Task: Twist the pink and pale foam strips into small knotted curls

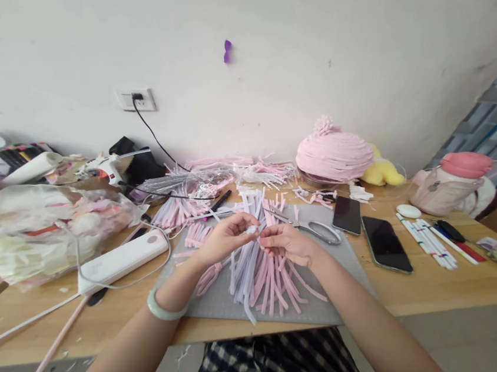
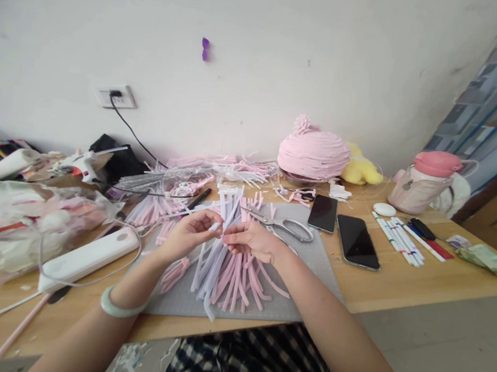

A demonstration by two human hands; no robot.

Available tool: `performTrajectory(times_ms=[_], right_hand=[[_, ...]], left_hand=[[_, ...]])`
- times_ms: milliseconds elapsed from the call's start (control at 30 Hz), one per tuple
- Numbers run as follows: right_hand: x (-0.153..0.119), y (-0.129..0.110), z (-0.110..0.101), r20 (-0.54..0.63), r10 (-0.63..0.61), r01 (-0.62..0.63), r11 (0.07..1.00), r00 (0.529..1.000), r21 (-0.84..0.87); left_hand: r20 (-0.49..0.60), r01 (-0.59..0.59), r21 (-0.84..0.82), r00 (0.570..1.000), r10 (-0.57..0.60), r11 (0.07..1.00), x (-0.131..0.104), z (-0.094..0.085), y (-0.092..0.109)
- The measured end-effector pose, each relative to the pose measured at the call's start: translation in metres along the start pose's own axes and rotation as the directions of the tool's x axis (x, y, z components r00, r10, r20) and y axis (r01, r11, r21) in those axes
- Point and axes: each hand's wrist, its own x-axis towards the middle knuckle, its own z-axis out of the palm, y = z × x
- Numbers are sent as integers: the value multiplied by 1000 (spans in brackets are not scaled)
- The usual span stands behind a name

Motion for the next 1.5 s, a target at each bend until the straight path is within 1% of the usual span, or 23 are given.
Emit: performTrajectory(times_ms=[67, 133, 200, 267, 333, 400, 433, 467, 500, 567, 667, 800, 867, 933, 1000, 1067, 1167, 1200, 1233, 1300, 1367, 1433, 1500], right_hand=[[1, 1, 1, -119, -172, 144, 968, 978, -207], [2, 5, 3, -183, -424, 298, 828, 887, -474], [4, 11, 6, -117, -634, 407, 615, 764, -675], [5, 16, 8, -43, -713, 470, 504, 699, -725], [7, 18, 9, -133, -673, 470, 630, 728, -618], [8, 15, 8, -260, -454, 376, 877, 852, -300], [7, 13, 7, -238, -282, 270, 959, 929, -82], [6, 10, 5, -142, -114, 132, 984, 983, 120], [5, 7, 3, 2, 22, -21, 962, 1000, 273], [3, 4, 0, 261, 150, -253, 868, 954, 426], [0, 4, -2, 446, 148, -365, 813, 883, 454], [1, 7, 0, 454, 115, -301, 882, 884, 364], [1, 7, 2, 350, 90, -194, 942, 932, 274], [2, 6, 4, 147, 37, -56, 991, 988, 125], [2, 6, 5, -78, -87, 77, 989, 993, -124], [4, 9, 6, -226, -327, 204, 876, 918, -437], [6, 15, 7, -250, -623, 289, 633, 742, -718], [7, 16, 7, -256, -630, 293, 632, 733, -717], [7, 16, 7, -268, -581, 292, 692, 768, -660], [7, 14, 6, -232, -341, 240, 897, 911, -372], [4, 11, 5, -27, -72, 73, 997, 997, 26], [2, 9, 6, 209, 43, -106, 948, 977, 300], [1, 11, 7, 352, 51, -201, 892, 935, 405]], left_hand=[[-67, 49, -22, 996, -51, 999, 3, 2, -3], [-150, 90, -85, 983, -102, 992, 6, 6, -8], [-216, 135, -202, 960, -178, 970, 8, 10, -14], [-238, 159, -369, 936, -258, 916, 8, 13, -18], [-215, 159, -477, 932, -290, 864, 8, 15, -20], [-183, 142, -502, 947, -265, 853, 8, 13, -19], [-168, 124, -492, 958, -234, 862, 7, 12, -18], [-146, 104, -474, 970, -194, 875, 7, 11, -17], [-118, 84, -449, 981, -152, 890, 6, 10, -15], [-65, 45, -391, 995, -76, 919, 4, 8, -12], [-39, 1, -318, 999, -14, 948, 1, 7, -10], [-2, 10, -282, 1000, -11, 959, -1, 6, -8], [-22, 25, -284, 999, -33, 959, 0, 7, -8], [-75, 36, -291, 995, -60, 956, 2, 8, -8], [-146, 53, -298, 984, -101, 953, 4, 11, -9], [-221, 84, -326, 962, -162, 941, 6, 15, -13], [-265, 139, -462, 921, -286, 876, 7, 20, -19], [-248, 147, -508, 919, -307, 849, 8, 20, -20], [-235, 144, -542, 920, -314, 828, 8, 19, -20], [-200, 127, -575, 936, -290, 808, 8, 16, -17], [-162, 107, -572, 957, -240, 813, 6, 11, -12], [-116, 91, -553, 976, -185, 828, 4, 9, -7], [-68, 92, -527, 986, -150, 845, 0, 9, -4]])
